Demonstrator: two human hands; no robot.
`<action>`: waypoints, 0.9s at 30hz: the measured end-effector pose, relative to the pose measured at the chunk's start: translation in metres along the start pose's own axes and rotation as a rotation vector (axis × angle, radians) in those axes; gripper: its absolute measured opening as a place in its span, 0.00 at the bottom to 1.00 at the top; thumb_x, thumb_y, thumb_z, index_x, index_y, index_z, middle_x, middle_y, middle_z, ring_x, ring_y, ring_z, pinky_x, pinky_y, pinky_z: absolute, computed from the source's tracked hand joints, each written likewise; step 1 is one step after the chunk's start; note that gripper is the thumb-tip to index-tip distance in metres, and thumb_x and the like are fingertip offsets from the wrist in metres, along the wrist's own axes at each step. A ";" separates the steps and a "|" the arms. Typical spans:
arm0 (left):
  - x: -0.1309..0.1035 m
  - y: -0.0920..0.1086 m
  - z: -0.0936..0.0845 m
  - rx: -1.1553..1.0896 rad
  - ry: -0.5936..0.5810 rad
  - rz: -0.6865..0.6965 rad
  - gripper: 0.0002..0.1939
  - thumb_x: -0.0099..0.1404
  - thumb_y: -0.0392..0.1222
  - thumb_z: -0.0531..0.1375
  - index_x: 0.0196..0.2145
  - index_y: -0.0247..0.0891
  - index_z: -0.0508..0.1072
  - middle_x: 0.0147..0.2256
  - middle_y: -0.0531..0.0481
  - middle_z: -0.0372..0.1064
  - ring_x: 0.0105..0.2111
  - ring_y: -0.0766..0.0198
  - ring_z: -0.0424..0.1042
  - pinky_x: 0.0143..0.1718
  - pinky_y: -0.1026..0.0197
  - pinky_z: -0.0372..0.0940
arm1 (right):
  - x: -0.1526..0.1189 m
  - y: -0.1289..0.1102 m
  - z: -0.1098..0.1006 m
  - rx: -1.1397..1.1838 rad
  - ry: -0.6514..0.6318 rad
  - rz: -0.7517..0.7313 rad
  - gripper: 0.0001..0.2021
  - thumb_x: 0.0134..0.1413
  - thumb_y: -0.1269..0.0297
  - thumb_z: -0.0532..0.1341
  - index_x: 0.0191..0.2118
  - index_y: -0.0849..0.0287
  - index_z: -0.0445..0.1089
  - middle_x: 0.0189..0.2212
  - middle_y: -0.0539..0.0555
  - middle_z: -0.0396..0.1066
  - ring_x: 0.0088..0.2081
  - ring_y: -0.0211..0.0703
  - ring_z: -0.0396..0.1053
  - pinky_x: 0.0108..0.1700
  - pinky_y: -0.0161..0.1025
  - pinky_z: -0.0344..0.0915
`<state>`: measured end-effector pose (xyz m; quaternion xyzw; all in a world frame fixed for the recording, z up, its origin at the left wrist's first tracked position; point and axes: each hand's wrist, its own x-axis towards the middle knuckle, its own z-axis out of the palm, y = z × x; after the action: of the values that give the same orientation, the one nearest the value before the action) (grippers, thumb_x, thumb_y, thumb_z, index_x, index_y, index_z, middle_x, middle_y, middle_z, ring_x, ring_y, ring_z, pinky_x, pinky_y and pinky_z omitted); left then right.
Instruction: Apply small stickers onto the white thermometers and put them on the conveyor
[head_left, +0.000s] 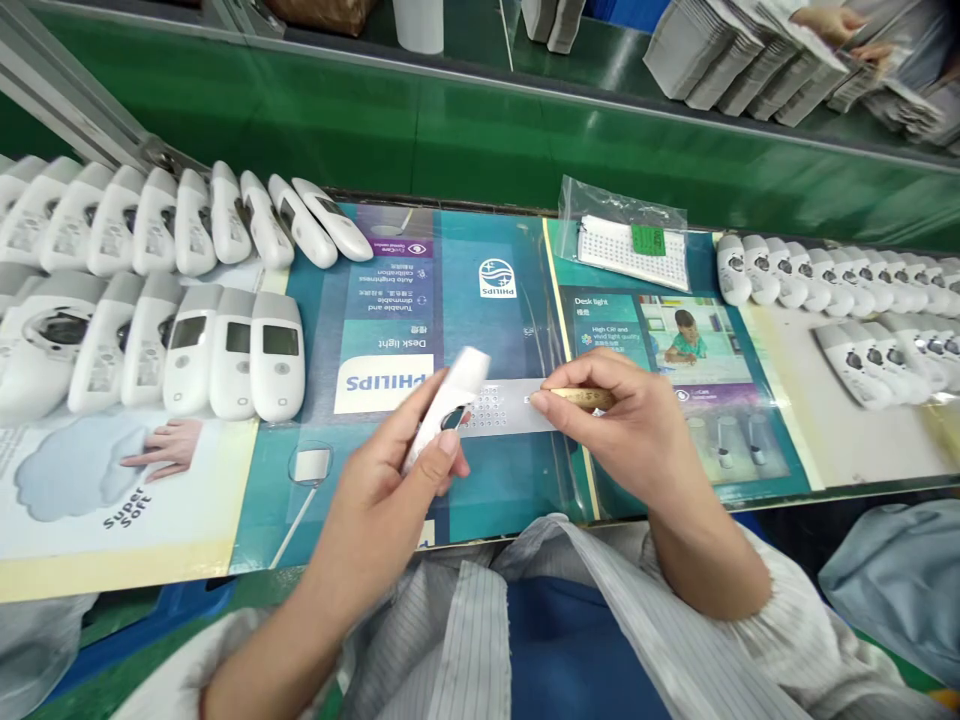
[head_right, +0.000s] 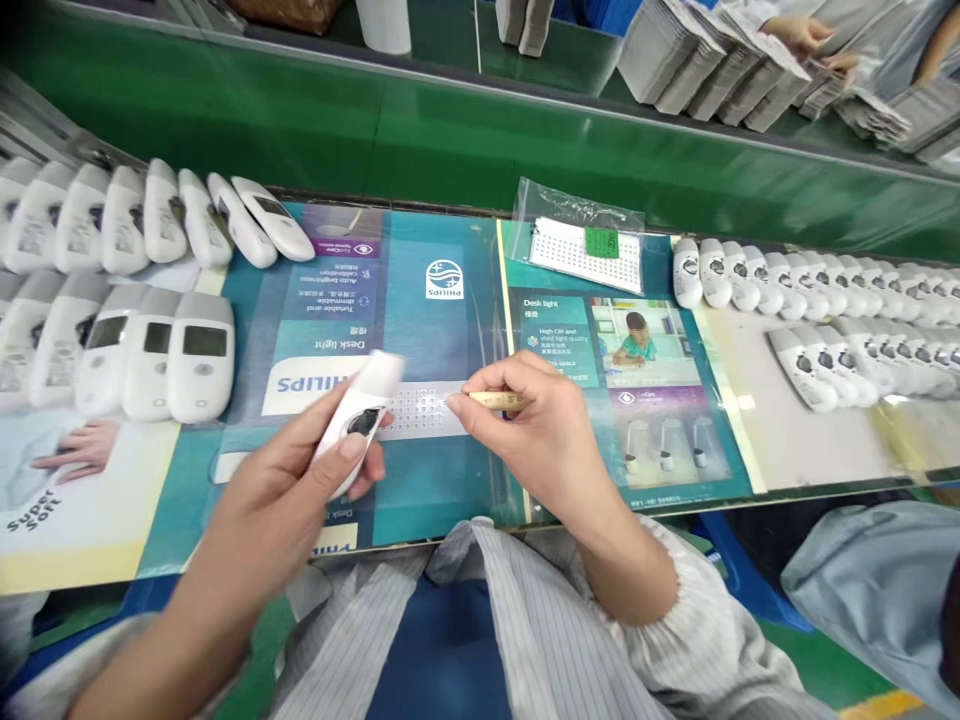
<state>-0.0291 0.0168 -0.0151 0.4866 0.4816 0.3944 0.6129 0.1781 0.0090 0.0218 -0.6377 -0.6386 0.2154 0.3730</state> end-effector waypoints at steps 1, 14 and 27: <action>0.008 0.006 -0.006 0.133 -0.007 0.070 0.24 0.65 0.50 0.63 0.58 0.44 0.72 0.35 0.49 0.77 0.31 0.59 0.74 0.31 0.60 0.67 | 0.003 -0.006 -0.004 0.021 -0.020 -0.030 0.05 0.55 0.64 0.68 0.30 0.55 0.75 0.29 0.49 0.72 0.31 0.39 0.69 0.32 0.36 0.64; 0.037 0.018 -0.006 0.517 -0.272 0.196 0.14 0.61 0.36 0.56 0.42 0.43 0.77 0.36 0.56 0.78 0.35 0.59 0.76 0.34 0.60 0.64 | 0.020 -0.016 0.019 -0.015 -0.195 -0.094 0.02 0.55 0.68 0.68 0.32 0.53 0.77 0.33 0.49 0.70 0.34 0.37 0.71 0.34 0.34 0.65; 0.038 0.022 -0.015 0.222 -0.270 0.086 0.13 0.59 0.40 0.61 0.43 0.40 0.76 0.36 0.51 0.76 0.31 0.60 0.74 0.30 0.61 0.66 | 0.021 -0.025 0.016 0.016 -0.255 -0.074 0.04 0.55 0.70 0.68 0.30 0.53 0.76 0.32 0.48 0.74 0.32 0.36 0.72 0.32 0.33 0.64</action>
<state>-0.0357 0.0607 -0.0028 0.6199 0.4141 0.2956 0.5973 0.1516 0.0305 0.0344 -0.5781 -0.7022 0.2857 0.3017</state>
